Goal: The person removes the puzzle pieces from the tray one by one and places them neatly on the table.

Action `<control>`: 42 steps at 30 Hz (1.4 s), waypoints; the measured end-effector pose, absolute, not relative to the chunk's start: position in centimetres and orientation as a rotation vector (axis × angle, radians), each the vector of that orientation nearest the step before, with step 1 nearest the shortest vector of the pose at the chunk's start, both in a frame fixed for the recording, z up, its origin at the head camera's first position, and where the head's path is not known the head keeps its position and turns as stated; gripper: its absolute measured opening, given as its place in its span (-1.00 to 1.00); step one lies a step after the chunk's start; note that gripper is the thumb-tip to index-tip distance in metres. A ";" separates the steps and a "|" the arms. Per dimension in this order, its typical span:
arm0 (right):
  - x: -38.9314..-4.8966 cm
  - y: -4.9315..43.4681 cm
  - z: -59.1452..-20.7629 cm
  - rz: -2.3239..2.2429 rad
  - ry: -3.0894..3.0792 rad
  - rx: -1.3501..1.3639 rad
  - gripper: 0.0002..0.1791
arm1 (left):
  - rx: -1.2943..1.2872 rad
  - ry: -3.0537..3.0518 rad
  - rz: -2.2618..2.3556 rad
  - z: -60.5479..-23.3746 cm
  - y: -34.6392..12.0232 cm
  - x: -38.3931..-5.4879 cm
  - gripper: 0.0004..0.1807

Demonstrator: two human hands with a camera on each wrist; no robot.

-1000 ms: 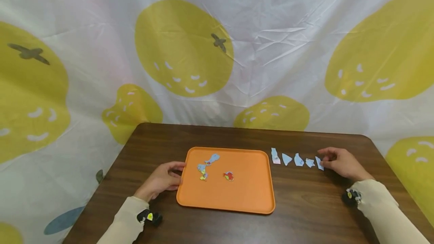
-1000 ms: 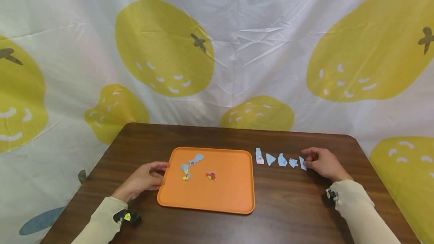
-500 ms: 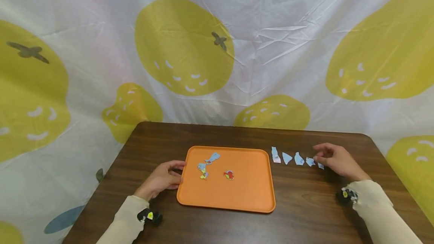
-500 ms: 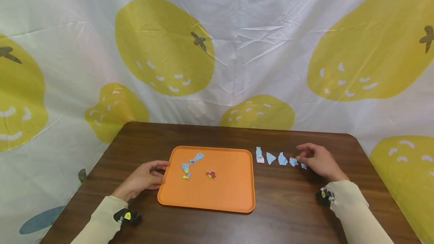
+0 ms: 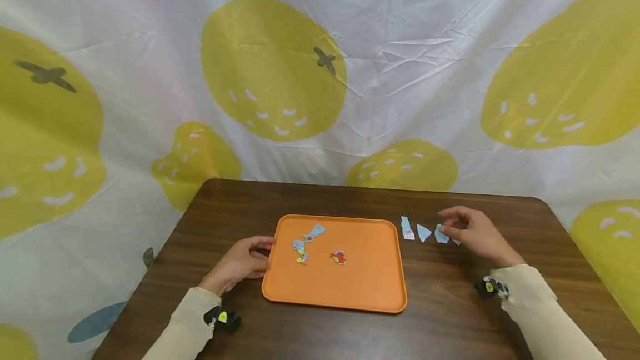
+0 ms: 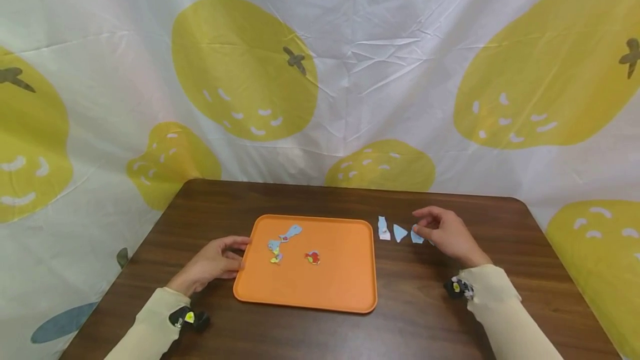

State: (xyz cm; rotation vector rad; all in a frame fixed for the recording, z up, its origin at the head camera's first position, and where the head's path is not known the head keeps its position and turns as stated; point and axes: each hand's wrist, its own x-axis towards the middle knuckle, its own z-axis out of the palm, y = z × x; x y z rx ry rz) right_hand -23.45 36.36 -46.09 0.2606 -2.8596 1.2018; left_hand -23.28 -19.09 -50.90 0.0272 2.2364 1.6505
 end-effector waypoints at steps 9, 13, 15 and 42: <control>-23.2 33.2 -45.9 1.276 -2.820 0.271 -0.59 | 0.026 2.230 1.649 -50.9 -19.0 -23.2 -0.34; -23.2 31.8 -45.9 1.264 -2.793 0.298 -0.65 | 0.035 2.227 1.643 -50.7 -19.0 -23.1 -0.32; -23.2 31.1 -46.0 1.280 -2.779 0.315 -0.66 | 0.039 2.228 1.639 -50.6 -19.0 -23.1 -0.32; -24.7 21.5 -47.4 1.483 -2.806 0.592 -0.68 | 0.061 2.257 1.614 -50.8 -18.9 -23.2 -0.33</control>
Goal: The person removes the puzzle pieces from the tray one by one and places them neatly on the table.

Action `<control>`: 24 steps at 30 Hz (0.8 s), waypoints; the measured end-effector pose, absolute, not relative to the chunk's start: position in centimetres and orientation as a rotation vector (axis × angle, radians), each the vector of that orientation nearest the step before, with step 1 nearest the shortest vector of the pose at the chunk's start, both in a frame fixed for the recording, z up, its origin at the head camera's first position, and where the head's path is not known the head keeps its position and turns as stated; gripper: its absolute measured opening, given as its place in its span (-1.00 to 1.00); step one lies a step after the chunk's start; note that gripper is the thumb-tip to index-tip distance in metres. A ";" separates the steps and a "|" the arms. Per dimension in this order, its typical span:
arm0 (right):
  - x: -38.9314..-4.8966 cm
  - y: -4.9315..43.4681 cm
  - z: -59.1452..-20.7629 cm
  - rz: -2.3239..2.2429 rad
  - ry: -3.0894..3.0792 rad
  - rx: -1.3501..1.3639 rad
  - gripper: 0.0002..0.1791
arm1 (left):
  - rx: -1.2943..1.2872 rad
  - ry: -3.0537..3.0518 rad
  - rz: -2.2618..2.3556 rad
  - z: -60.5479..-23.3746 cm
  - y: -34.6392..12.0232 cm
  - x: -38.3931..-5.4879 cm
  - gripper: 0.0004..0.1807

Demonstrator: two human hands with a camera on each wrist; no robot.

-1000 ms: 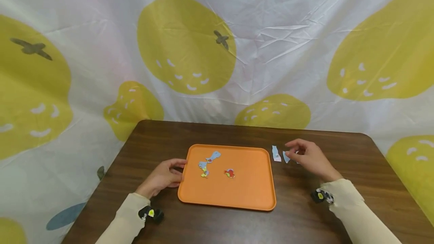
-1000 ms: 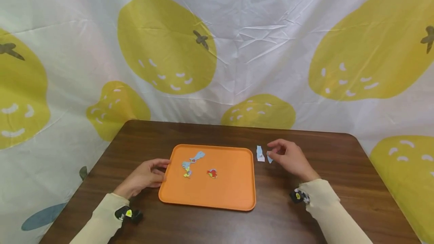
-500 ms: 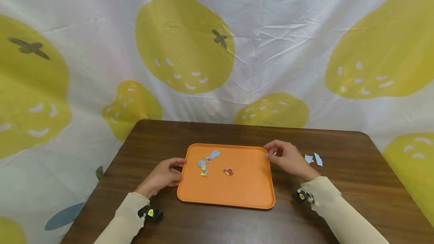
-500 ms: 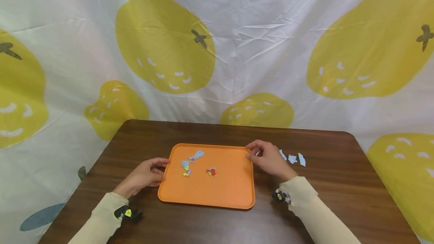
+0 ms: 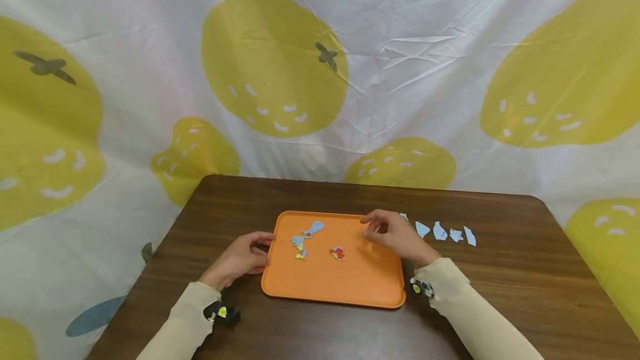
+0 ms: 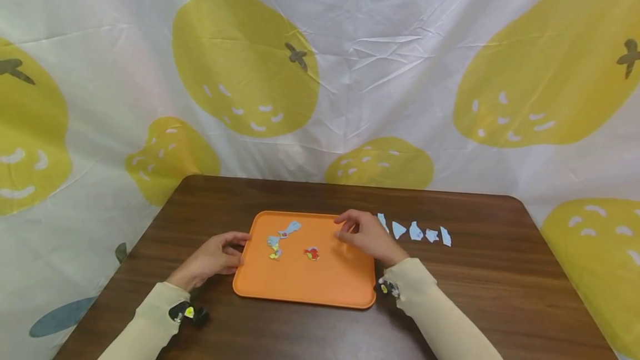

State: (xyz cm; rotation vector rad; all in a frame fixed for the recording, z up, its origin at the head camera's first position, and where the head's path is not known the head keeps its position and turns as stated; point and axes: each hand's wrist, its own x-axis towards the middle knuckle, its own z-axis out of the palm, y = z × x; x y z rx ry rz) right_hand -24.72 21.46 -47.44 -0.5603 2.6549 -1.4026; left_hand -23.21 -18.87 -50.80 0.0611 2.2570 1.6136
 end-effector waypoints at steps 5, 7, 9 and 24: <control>-25.1 20.0 -47.6 -1.372 2.605 -0.615 -0.66 | 0.038 2.261 1.612 -50.8 -18.9 -23.3 -0.34; -25.3 19.4 -47.8 -1.361 2.575 -0.648 -0.65 | 0.034 2.264 1.613 -50.8 -18.9 -23.3 -0.35; -25.5 18.8 -48.1 -1.353 2.541 -0.672 -0.64 | 0.045 2.269 1.607 -50.7 -18.9 -23.3 -0.34; -25.6 16.8 -49.5 -1.181 2.476 -0.800 -0.61 | 0.051 2.264 1.626 -50.5 -18.7 -22.9 -0.33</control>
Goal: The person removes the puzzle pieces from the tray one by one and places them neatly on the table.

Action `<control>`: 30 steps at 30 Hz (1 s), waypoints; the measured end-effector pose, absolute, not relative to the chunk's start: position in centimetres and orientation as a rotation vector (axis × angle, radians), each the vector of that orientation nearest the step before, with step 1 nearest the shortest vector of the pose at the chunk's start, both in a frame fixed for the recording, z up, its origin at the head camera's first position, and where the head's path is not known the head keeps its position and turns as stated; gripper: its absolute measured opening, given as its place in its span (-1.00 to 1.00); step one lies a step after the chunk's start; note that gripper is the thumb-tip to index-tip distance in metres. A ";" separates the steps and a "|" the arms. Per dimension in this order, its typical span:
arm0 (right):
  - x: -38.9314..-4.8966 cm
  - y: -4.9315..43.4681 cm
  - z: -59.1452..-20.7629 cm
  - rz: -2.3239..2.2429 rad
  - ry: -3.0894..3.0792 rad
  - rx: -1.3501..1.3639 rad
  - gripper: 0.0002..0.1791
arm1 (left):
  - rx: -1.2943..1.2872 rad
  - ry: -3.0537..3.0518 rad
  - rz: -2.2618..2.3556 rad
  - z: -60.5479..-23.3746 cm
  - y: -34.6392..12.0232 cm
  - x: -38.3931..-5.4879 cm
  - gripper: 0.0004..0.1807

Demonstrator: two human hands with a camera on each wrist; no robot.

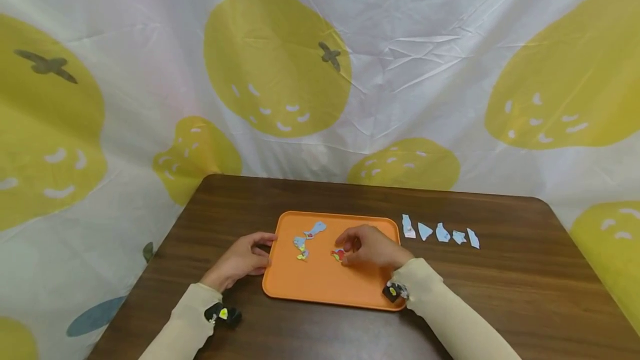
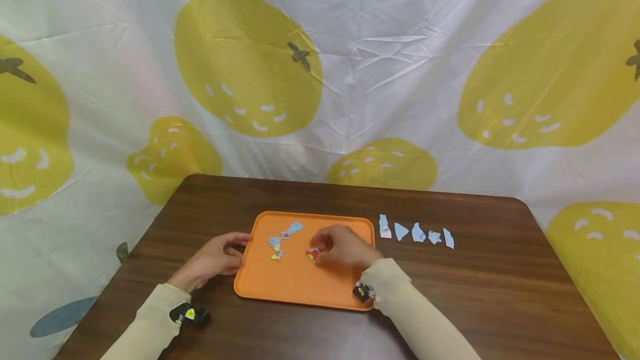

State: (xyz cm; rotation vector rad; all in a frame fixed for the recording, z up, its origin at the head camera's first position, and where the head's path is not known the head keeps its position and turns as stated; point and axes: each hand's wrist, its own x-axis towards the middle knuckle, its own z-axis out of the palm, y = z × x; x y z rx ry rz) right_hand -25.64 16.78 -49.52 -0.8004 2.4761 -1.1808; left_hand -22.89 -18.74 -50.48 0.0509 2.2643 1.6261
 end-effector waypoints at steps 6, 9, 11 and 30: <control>-25.6 16.5 -49.7 -1.122 2.519 -0.775 -0.71 | 0.051 2.265 1.627 -50.4 -18.7 -22.8 -0.33; -25.5 16.4 -49.8 -1.099 2.532 -0.750 -0.75 | 0.045 2.265 1.617 -50.5 -18.7 -22.8 -0.32; -25.4 16.4 -49.8 -1.093 2.542 -0.753 -0.76 | 0.045 2.265 1.616 -50.6 -18.7 -22.8 -0.32; -24.9 16.8 -49.2 -1.162 2.516 -0.883 -0.81 | 0.057 2.288 1.610 -50.7 -18.8 -22.8 -0.34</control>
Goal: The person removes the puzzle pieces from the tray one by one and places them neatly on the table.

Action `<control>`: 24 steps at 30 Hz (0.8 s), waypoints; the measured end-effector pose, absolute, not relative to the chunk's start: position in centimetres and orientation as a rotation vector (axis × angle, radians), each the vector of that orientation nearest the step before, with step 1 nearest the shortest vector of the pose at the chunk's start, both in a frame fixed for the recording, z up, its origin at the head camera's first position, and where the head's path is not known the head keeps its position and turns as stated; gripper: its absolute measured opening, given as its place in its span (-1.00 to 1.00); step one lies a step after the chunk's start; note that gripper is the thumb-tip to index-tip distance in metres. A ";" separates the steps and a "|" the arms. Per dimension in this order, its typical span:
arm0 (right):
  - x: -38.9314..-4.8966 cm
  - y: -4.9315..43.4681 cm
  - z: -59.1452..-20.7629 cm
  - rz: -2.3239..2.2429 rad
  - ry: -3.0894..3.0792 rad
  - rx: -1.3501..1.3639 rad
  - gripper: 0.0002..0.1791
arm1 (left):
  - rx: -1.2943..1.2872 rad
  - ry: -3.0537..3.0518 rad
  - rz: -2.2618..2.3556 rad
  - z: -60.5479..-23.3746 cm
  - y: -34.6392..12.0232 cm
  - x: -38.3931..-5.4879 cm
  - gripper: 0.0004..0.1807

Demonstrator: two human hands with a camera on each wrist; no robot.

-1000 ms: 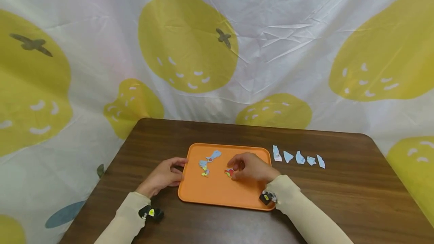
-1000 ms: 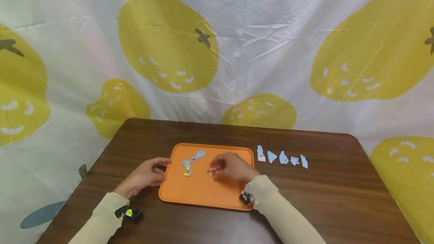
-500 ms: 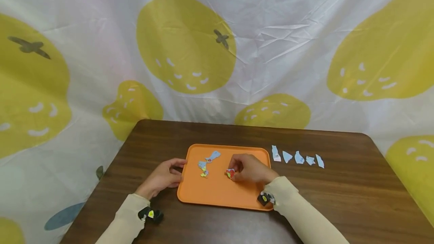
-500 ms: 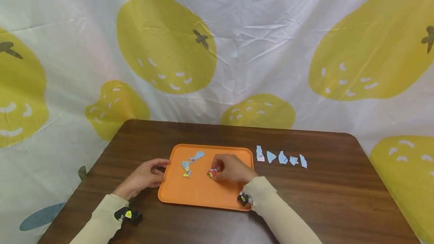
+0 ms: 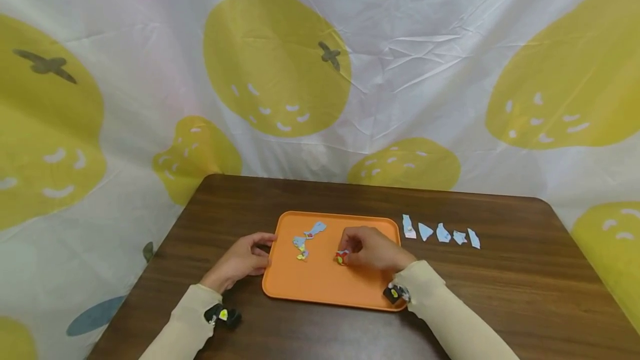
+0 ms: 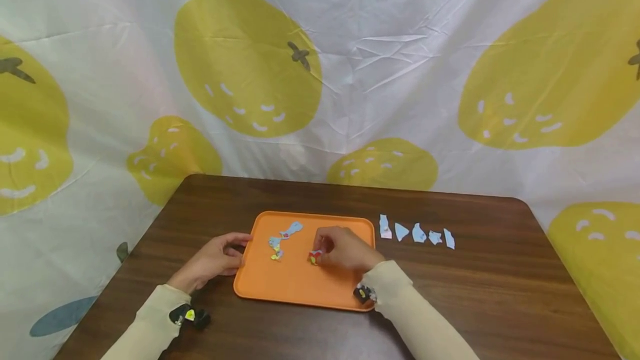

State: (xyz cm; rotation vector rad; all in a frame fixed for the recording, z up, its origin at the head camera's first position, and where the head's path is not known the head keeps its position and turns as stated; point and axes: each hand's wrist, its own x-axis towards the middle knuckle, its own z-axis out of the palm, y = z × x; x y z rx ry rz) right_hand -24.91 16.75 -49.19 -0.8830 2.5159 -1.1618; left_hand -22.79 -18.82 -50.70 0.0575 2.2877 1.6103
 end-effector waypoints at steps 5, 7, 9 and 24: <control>-24.8 17.2 -49.1 -1.196 2.496 -0.901 -0.83 | 0.053 2.284 1.609 -50.7 -18.8 -22.8 -0.34; -24.7 17.4 -48.9 -1.226 2.490 -0.893 -0.82 | 0.056 2.282 1.613 -50.7 -18.7 -22.8 -0.34; -24.5 17.5 -48.7 -1.264 2.484 -0.875 -0.82 | 0.052 2.279 1.616 -50.6 -18.7 -22.8 -0.34; -23.3 19.2 -48.0 -1.505 2.501 -0.815 -0.84 | 0.043 2.254 1.617 -50.4 -18.6 -22.9 -0.34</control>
